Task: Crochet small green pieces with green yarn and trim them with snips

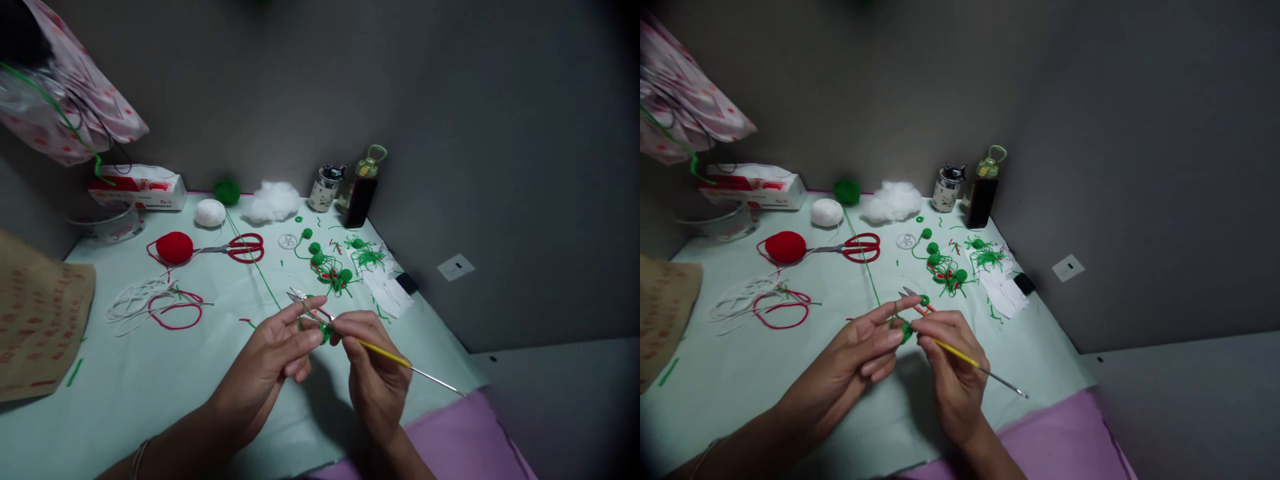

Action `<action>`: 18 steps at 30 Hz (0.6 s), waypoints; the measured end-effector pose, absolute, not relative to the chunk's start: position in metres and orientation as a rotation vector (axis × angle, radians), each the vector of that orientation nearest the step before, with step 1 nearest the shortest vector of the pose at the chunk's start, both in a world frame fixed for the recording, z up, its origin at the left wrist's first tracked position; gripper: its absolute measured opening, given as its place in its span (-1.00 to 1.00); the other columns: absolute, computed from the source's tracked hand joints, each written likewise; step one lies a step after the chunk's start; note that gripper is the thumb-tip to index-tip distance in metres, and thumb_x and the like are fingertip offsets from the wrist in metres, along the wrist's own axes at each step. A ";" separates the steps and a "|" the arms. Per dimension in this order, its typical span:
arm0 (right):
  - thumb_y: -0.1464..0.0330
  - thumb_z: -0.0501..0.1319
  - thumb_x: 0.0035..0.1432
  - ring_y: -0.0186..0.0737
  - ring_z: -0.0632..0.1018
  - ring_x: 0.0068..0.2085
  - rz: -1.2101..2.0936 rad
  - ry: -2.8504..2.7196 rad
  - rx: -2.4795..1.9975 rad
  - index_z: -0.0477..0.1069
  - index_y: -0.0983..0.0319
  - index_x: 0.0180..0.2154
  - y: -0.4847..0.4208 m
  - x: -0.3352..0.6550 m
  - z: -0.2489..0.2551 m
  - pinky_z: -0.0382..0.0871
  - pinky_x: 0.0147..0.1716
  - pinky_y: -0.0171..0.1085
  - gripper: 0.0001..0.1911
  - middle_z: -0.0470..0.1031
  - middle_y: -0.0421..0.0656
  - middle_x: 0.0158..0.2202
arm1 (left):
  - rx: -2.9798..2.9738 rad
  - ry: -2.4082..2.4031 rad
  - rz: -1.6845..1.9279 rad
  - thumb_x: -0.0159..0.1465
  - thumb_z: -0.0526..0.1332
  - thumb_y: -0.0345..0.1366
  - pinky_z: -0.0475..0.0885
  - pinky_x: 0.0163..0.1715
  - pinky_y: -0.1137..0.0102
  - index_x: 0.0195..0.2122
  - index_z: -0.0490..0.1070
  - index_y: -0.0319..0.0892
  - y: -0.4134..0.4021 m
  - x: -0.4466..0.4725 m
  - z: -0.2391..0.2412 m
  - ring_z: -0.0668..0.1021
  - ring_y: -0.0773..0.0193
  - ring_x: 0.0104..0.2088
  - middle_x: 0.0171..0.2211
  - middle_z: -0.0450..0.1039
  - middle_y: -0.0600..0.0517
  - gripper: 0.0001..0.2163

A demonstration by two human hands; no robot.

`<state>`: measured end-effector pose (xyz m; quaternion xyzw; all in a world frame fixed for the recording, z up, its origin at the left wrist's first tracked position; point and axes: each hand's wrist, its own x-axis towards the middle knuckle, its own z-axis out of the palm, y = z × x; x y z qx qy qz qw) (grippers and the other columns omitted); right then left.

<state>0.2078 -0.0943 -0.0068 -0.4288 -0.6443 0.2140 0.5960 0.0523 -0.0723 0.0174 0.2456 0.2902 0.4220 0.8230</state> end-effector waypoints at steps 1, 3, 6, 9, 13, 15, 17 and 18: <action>0.51 0.16 0.34 -0.21 0.55 -0.22 0.501 -1.497 -0.995 0.58 0.12 -0.09 -0.094 0.207 -0.007 0.50 -0.30 -0.21 -0.73 0.52 -0.14 -0.26 | 0.535 0.619 0.902 0.23 0.40 -0.34 0.15 -0.59 0.54 0.07 0.52 -0.14 -0.073 0.053 0.017 0.11 0.57 -0.61 -0.34 0.38 0.11 -0.64; 0.53 0.16 0.32 -0.21 0.56 -0.21 0.466 -1.515 -0.999 0.57 0.12 -0.08 -0.095 0.204 -0.006 0.51 -0.28 -0.20 -0.71 0.52 -0.14 -0.25 | 0.568 0.634 0.919 0.24 0.39 -0.34 0.15 -0.59 0.54 0.02 0.56 -0.14 -0.073 0.053 0.014 0.13 0.57 -0.60 -0.30 0.40 0.09 -0.69; 0.63 0.18 0.26 -0.21 0.56 -0.18 0.278 -1.587 -1.008 0.54 0.13 -0.02 -0.099 0.199 -0.003 0.52 -0.22 -0.18 -0.62 0.53 -0.12 -0.20 | 0.638 0.692 0.966 0.24 0.39 -0.32 0.18 -0.57 0.54 0.02 0.55 -0.10 -0.074 0.054 0.012 0.20 0.54 -0.57 -0.34 0.36 0.12 -0.69; 0.69 0.19 0.21 -0.22 0.57 -0.17 0.148 -1.644 -1.011 0.51 0.16 0.04 -0.103 0.195 -0.001 0.52 -0.24 -0.21 -0.54 0.53 -0.09 -0.18 | 0.695 0.759 1.033 0.24 0.40 -0.30 0.21 -0.55 0.54 0.11 0.49 -0.03 -0.075 0.055 0.013 0.27 0.50 -0.53 -0.35 0.35 0.13 -0.60; 0.65 0.17 0.24 -0.21 0.57 -0.20 0.173 -1.638 -0.998 0.52 0.14 0.05 -0.105 0.196 -0.004 0.52 -0.31 -0.23 -0.55 0.52 -0.10 -0.19 | 0.614 0.738 1.014 0.21 0.41 -0.32 0.20 -0.56 0.55 0.11 0.50 -0.10 -0.075 0.055 0.017 0.21 0.52 -0.56 -0.40 0.33 0.15 -0.59; 0.61 0.17 0.27 -0.20 0.57 -0.22 0.157 -1.614 -0.955 0.52 0.10 0.05 -0.104 0.197 -0.006 0.53 -0.34 -0.22 -0.58 0.52 -0.10 -0.19 | 0.513 0.676 0.941 0.21 0.41 -0.33 0.18 -0.58 0.56 0.06 0.53 -0.17 -0.075 0.055 0.018 0.13 0.55 -0.60 -0.47 0.26 0.18 -0.63; 0.57 0.17 0.29 -0.19 0.58 -0.22 0.134 -1.600 -0.922 0.52 0.08 0.05 -0.103 0.198 -0.008 0.53 -0.36 -0.20 -0.60 0.53 -0.10 -0.19 | 0.445 0.627 0.892 0.21 0.41 -0.34 0.16 -0.59 0.56 0.03 0.55 -0.20 -0.075 0.055 0.019 0.08 0.55 -0.61 -0.51 0.21 0.20 -0.66; 0.57 0.17 0.29 -0.18 0.58 -0.22 0.130 -1.604 -0.922 0.52 0.08 0.05 -0.103 0.199 -0.008 0.53 -0.36 -0.19 -0.60 0.54 -0.09 -0.19 | 0.442 0.618 0.893 0.21 0.41 -0.34 0.16 -0.59 0.56 0.01 0.56 -0.19 -0.075 0.055 0.019 0.09 0.56 -0.61 -0.50 0.22 0.19 -0.67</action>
